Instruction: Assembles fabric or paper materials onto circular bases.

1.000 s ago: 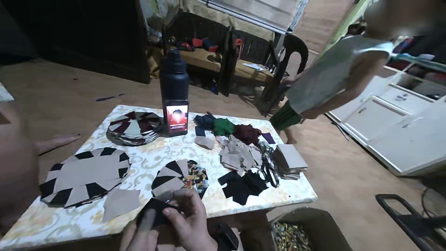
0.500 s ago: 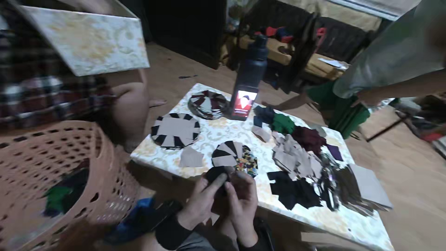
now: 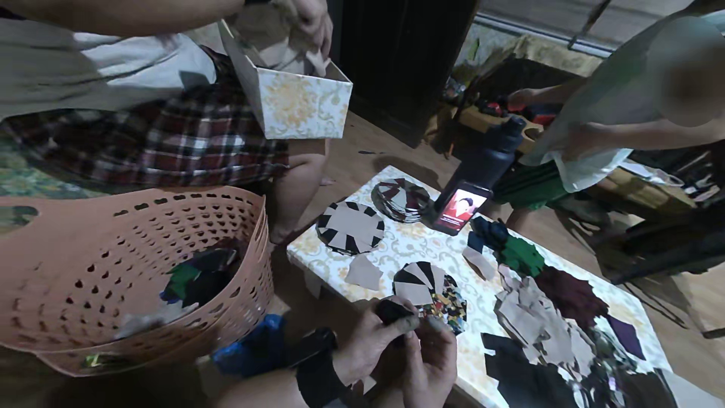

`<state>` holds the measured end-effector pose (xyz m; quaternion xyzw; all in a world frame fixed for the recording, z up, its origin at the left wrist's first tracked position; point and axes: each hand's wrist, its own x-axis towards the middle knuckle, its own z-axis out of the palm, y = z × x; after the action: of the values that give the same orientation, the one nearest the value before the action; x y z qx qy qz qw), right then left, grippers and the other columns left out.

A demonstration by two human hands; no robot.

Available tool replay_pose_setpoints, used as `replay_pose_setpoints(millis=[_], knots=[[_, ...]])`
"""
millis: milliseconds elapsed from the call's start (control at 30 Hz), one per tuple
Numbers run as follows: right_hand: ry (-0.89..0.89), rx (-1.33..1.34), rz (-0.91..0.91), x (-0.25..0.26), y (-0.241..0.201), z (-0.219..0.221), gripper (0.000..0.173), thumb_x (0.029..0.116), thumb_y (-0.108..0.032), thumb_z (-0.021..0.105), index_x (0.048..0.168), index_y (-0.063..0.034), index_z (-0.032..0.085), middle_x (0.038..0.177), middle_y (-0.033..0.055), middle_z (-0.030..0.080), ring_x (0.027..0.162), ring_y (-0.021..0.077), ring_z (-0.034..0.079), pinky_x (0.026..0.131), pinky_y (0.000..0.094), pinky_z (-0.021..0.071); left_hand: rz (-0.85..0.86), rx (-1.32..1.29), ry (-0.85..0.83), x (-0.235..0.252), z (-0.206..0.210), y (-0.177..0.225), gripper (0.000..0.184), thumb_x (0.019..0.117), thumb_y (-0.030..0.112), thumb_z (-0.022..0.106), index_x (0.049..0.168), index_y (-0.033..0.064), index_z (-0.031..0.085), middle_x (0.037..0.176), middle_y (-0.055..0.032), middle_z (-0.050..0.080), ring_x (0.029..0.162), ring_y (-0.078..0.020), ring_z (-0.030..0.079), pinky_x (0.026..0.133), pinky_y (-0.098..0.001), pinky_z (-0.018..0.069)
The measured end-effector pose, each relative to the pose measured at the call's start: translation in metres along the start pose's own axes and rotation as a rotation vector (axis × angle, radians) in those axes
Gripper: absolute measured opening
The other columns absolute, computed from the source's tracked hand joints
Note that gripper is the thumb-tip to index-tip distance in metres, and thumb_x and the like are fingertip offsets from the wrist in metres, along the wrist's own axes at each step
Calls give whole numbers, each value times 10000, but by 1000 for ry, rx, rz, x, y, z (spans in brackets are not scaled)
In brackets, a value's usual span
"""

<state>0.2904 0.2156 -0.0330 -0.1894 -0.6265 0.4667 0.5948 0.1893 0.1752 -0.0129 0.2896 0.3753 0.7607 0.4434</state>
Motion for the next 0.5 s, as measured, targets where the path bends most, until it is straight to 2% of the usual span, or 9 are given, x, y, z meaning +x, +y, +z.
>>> replay_pose_setpoints(millis=[100,200,267,333,367,433,500], knots=[[-6,-5,-4,0,1,-1,246,919,-91,714,1138,-172,634,1027,-94,717,967,29,684,908,224,570,-6,10,37,-1,-1,-2,135,906,50,727,1033,34,686,970,-23,708,905,-98,682,830,-270,588],[-12,40,19,4,-2,-4,234,913,-70,714,1109,-154,620,1001,-64,716,934,53,691,885,244,583,-14,25,62,-3,-5,-2,130,961,134,690,1056,47,667,987,-17,709,918,-100,684,843,-293,589],[1,60,46,10,-6,-7,250,919,-47,693,1131,-135,594,1026,-58,702,933,52,687,858,240,593,-100,27,135,-3,-6,4,255,1059,258,530,1126,33,627,1013,-35,703,968,-123,690,897,-346,590],[9,84,93,17,-10,-12,273,927,-14,662,1166,-81,548,1074,-31,688,959,54,685,854,238,598,-183,18,214,4,-7,10,447,1116,347,307,1065,44,632,948,-51,701,918,-149,686,853,-362,587],[-2,82,116,20,-11,-16,295,927,4,647,1190,-45,525,1082,-13,683,967,56,681,854,239,595,-182,12,223,7,-10,11,471,1122,331,277,1075,30,636,951,-71,709,908,-171,693,846,-372,589],[-76,55,165,27,-12,-25,337,927,16,624,1239,22,498,1081,18,673,976,72,669,862,249,582,-108,43,112,11,-22,10,380,1113,192,294,1245,-33,570,1060,-115,701,907,-194,705,855,-366,603],[-189,31,214,34,-12,-35,349,934,12,619,1263,54,509,1077,38,683,980,90,669,865,266,582,-133,140,10,15,-28,14,336,1099,140,332,1330,-20,516,1078,-79,697,718,-95,654,671,-243,573]])
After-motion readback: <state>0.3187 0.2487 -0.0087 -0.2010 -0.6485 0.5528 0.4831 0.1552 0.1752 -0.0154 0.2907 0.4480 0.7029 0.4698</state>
